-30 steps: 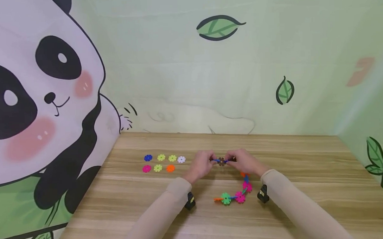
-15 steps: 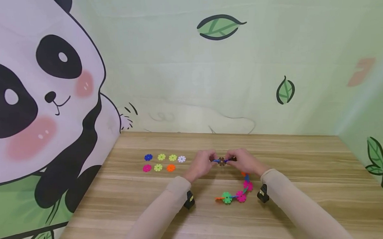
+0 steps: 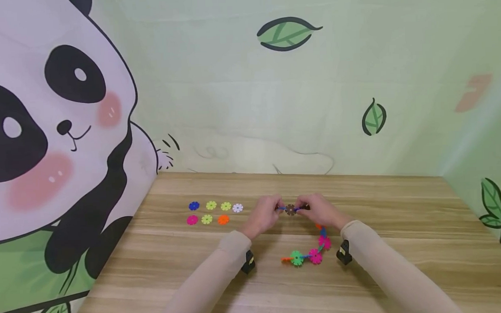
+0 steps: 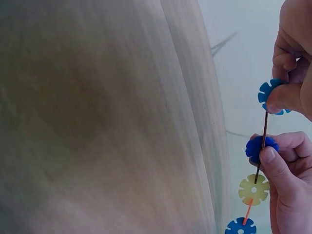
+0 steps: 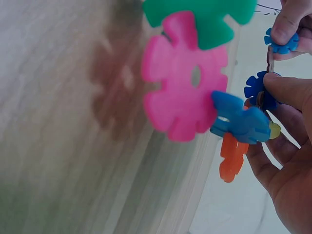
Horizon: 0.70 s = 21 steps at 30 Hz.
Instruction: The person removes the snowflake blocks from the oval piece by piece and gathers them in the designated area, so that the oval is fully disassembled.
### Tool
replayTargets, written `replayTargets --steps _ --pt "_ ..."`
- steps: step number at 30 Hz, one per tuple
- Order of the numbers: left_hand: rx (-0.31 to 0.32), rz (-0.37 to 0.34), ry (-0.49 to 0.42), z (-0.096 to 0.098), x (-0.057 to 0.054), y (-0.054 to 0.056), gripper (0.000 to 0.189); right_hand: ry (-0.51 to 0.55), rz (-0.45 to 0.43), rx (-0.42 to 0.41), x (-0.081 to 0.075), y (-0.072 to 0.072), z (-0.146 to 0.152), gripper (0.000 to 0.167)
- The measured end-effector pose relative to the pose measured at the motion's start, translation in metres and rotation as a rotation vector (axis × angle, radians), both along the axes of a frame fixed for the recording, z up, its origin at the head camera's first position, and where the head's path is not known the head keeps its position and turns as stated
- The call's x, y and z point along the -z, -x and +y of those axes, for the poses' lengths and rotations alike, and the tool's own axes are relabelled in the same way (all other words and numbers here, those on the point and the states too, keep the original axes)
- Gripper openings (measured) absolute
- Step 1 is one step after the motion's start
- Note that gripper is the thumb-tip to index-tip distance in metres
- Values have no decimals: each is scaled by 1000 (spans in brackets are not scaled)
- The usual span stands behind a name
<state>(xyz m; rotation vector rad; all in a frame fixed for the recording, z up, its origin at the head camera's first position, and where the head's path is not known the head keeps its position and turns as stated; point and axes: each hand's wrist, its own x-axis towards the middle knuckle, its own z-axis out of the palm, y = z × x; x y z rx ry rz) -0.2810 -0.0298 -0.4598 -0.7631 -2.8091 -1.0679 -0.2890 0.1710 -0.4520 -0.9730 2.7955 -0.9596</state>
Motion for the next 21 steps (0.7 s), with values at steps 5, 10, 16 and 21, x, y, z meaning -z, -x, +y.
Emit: replayTargets --steps 5,10,16,21 --pt "-35 -26 -75 -3 -4 0 10 10 -2 14 -2 1 0 5" --pt "-46 -28 -123 -9 -6 2 12 -6 -12 26 -3 2 0 6" --pt "-62 -35 -131 -22 -8 3 10 -14 -15 23 1 3 1 5" --pt "-60 -46 -113 -36 -7 3 10 -12 -16 19 0 2 2 5"
